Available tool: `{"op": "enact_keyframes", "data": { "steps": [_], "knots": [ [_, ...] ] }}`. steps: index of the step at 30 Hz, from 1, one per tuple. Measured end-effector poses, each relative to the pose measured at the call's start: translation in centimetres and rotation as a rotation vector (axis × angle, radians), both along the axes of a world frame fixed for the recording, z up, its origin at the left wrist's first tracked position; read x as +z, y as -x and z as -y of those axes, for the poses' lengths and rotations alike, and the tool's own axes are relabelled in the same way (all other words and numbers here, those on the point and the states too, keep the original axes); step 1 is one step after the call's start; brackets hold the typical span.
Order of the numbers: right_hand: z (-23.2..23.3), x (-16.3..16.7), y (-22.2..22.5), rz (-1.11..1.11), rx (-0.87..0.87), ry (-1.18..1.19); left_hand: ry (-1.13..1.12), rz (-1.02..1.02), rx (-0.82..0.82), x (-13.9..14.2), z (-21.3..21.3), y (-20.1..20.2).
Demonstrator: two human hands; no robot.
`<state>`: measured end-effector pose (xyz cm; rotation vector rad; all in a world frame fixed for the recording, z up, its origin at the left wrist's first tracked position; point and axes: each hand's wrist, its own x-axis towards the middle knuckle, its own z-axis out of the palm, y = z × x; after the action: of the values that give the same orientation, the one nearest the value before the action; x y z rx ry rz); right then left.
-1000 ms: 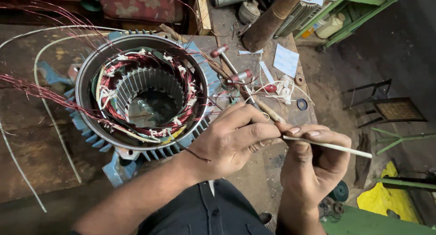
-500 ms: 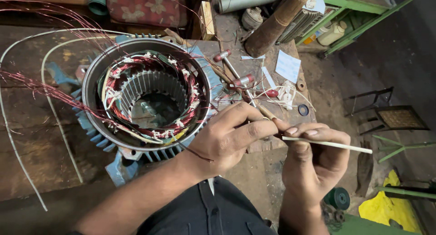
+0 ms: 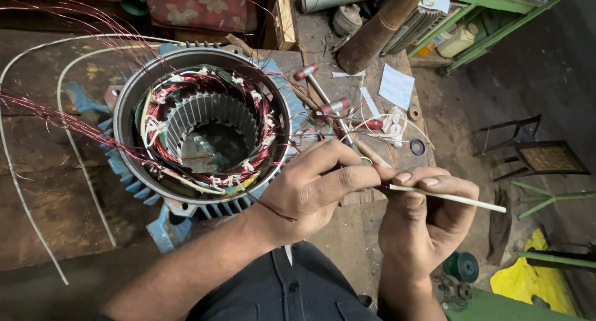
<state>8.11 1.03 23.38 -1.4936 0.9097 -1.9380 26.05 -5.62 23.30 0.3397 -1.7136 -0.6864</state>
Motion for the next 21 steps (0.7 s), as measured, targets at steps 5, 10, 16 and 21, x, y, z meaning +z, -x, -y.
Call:
{"op": "enact_keyframes", "data": {
  "steps": [5, 10, 16, 21],
  "knots": [
    [-0.1, -0.4, 0.0, 0.012, 0.007, -0.013, -0.026, -0.032, -0.023, -0.4, 0.0, 0.5],
    [0.0, -0.5, 0.2, 0.135, 0.123, -0.038, -0.004, -0.013, -0.005, -0.5, 0.1, 0.6],
    [0.2, -0.4, 0.6, 0.214, 0.171, -0.089, 0.037, -0.022, 0.032, -0.3, 0.4, 1.0],
    [0.4, 0.2, 0.6, -0.079, -0.003, -0.001, 0.021, 0.005, 0.039, -0.6, 0.4, 1.3]
  ]
}}
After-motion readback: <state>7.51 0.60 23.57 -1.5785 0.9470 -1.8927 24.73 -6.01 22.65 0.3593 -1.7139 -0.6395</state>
